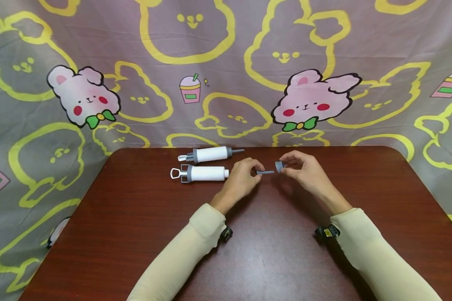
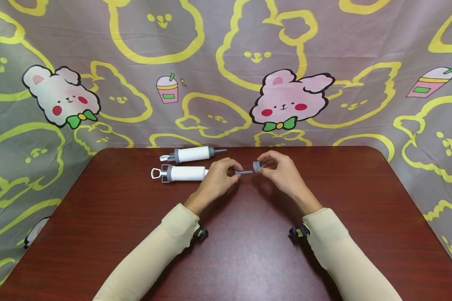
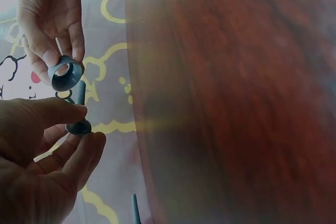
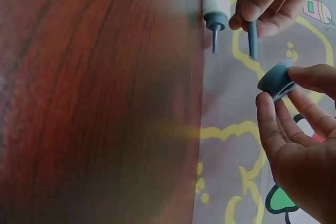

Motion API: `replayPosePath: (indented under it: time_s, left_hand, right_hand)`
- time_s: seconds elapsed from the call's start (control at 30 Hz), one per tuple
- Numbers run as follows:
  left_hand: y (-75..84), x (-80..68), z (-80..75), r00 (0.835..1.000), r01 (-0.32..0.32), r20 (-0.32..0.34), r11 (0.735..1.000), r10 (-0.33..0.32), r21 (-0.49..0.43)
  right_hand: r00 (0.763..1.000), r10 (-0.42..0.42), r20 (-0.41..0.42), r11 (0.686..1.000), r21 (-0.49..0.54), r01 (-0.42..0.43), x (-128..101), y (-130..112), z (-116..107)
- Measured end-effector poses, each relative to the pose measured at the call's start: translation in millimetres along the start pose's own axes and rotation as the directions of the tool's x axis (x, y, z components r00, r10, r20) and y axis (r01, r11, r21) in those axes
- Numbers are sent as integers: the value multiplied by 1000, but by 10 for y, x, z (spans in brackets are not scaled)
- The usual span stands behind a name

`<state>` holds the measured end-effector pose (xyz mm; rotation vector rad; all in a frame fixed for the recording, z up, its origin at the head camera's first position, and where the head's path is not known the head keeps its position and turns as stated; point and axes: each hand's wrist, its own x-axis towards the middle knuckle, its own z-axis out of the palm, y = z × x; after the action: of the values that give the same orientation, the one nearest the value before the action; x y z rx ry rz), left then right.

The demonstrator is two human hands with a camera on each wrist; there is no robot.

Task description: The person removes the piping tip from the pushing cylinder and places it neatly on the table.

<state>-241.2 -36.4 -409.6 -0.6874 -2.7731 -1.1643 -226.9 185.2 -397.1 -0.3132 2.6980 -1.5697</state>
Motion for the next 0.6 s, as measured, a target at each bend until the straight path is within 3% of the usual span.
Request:
replayPosePath:
  time_s: [0.6]
  left_hand:
    - [0, 200, 160, 991, 89, 92, 993, -95, 72]
  right_hand:
    - [995, 95, 6, 984, -154, -93, 65, 118, -24]
